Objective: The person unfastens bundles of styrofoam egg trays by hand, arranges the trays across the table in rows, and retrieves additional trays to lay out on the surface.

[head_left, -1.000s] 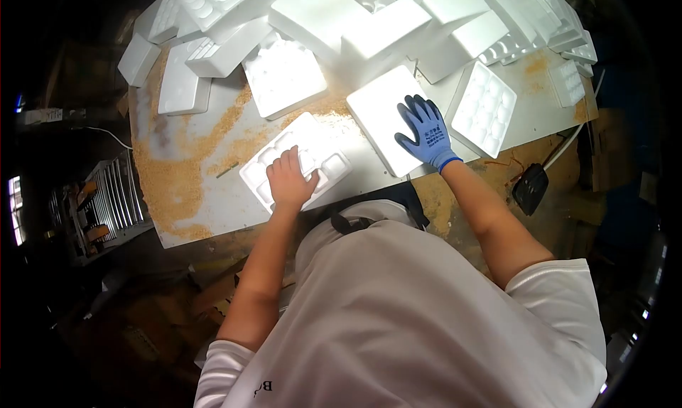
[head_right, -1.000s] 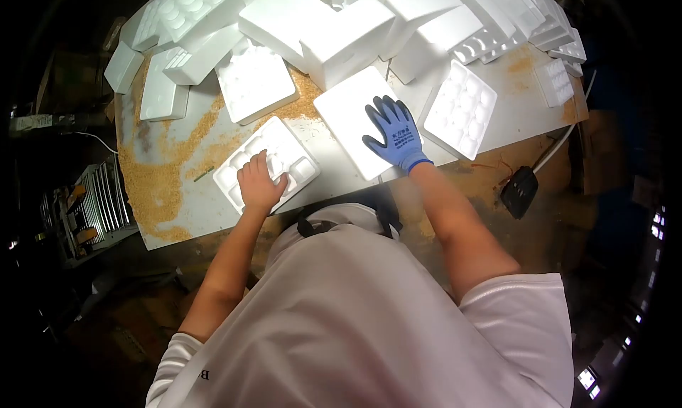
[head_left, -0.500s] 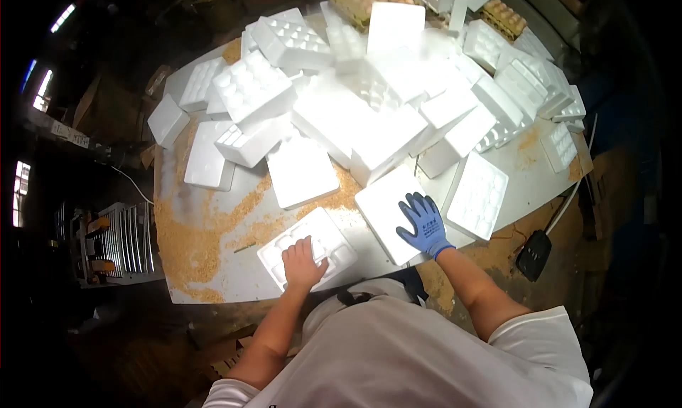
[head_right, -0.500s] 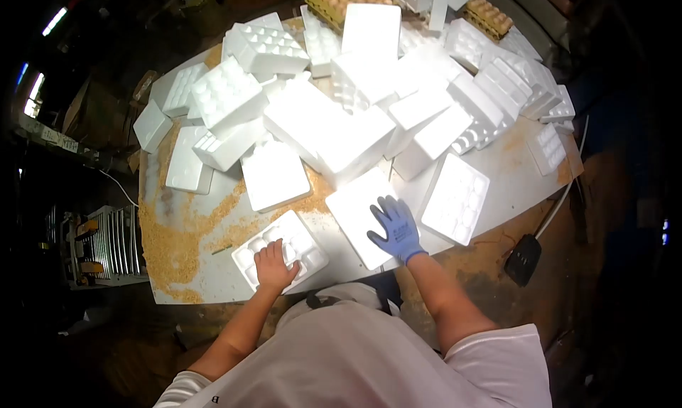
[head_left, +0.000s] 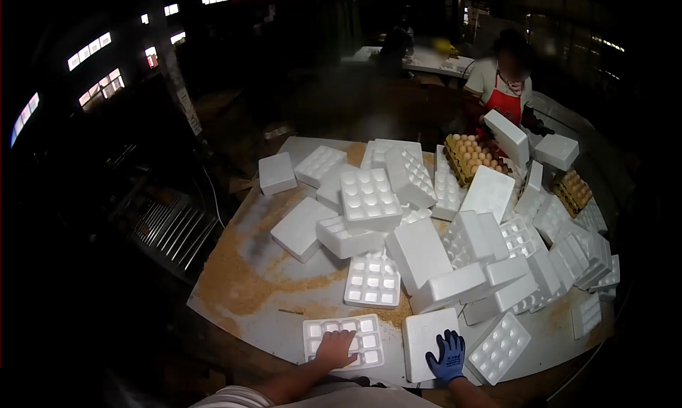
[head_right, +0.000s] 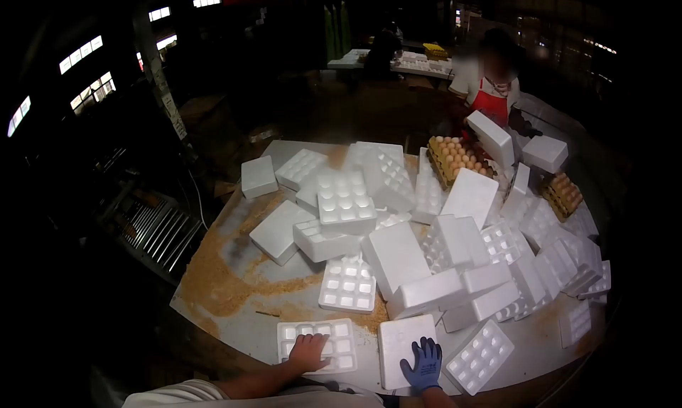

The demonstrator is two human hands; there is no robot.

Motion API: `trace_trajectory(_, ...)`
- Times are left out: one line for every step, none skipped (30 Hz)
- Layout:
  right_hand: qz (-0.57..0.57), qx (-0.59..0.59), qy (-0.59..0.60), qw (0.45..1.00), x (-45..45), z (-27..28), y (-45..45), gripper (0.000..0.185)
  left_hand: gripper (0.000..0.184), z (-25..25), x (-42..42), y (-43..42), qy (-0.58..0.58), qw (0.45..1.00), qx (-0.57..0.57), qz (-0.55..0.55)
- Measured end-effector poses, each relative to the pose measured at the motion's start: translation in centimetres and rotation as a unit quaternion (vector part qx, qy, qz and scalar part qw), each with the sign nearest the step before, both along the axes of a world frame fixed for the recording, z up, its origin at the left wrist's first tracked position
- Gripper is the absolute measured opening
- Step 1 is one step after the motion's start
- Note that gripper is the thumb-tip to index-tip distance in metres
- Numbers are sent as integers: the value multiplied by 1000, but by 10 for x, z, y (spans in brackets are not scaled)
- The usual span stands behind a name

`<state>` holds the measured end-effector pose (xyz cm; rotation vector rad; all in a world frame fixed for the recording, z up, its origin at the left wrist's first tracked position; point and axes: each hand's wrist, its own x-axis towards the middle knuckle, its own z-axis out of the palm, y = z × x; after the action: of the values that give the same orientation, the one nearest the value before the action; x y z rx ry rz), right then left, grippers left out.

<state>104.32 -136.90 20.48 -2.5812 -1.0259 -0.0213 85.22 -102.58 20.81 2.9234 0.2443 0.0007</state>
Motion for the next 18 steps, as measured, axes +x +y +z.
trace_trajectory(-1, 13, 6, 1000, 1, -1, 0, 69, 76, 0, 0, 0, -7, 1000, -8, 4)
trace_trajectory(4, 20, 14, 1000, 0, 5, 2, 68, 76, 8, 0, 0, 20, 1000, -7, 3)
trace_trajectory(5, 12, 9, 1000, 0, 4, 2, 66, 77, 3, 1, 1, 20, 1000, -13, -2)
trace_trajectory(9, 15, 7, 1000, -1, 5, 2, 65, 77, -2, -1, 1, 7, 1000, -13, -1)
trace_trajectory(9, 19, 5, 1000, -1, 6, 3, 64, 78, 0, -2, 2, -6, 1000, -13, -5)
trace_trajectory(11, 20, 5, 1000, 0, 4, 3, 62, 78, -4, -3, 2, -8, 1000, -12, -1)
trace_trajectory(11, 22, 6, 1000, 0, 4, 2, 62, 78, -8, -2, 3, -11, 1000, -11, -1)
trace_trajectory(7, 17, 10, 1000, -1, 5, 3, 61, 78, -8, -1, 2, -16, 1000, -10, -3)
trace_trajectory(2, 13, 13, 1000, -1, 6, 4, 60, 77, -8, -1, 0, -12, 1000, -15, 0)
trace_trajectory(2, 16, 12, 1000, 0, 4, 3, 60, 75, -8, -1, 0, -8, 1000, -20, 3)
trace_trajectory(2, 18, 10, 1000, 1, 3, 3, 59, 74, -4, -1, 1, -4, 1000, -25, 5)
trace_trajectory(1, 19, 9, 1000, 0, 1, 2, 58, 74, -2, 0, 2, 4, 1000, -24, 6)
trace_trajectory(-2, 29, 15, 999, -1, -1, 2, 57, 74, 1, 0, 2, 12, 1000, -25, 6)
trace_trajectory(-4, 37, 22, 999, -1, 1, 2, 56, 74, 1, -1, 0, 21, 999, -27, 6)
trace_trajectory(-7, 45, 27, 999, -1, 3, 2, 55, 75, -1, -2, -3, 20, 1000, -22, 5)
trace_trajectory(-13, 44, 28, 999, -3, 6, 4, 52, 75, -2, -1, -1, 19, 1000, -15, 5)
trace_trajectory(-14, 48, 24, 998, -1, 5, 4, 51, 75, -4, -1, 0, 18, 1000, -8, 5)
trace_trajectory(-14, 50, 21, 998, -1, 3, 3, 50, 80, -7, -1, 0, 18, 1000, 16, 0)
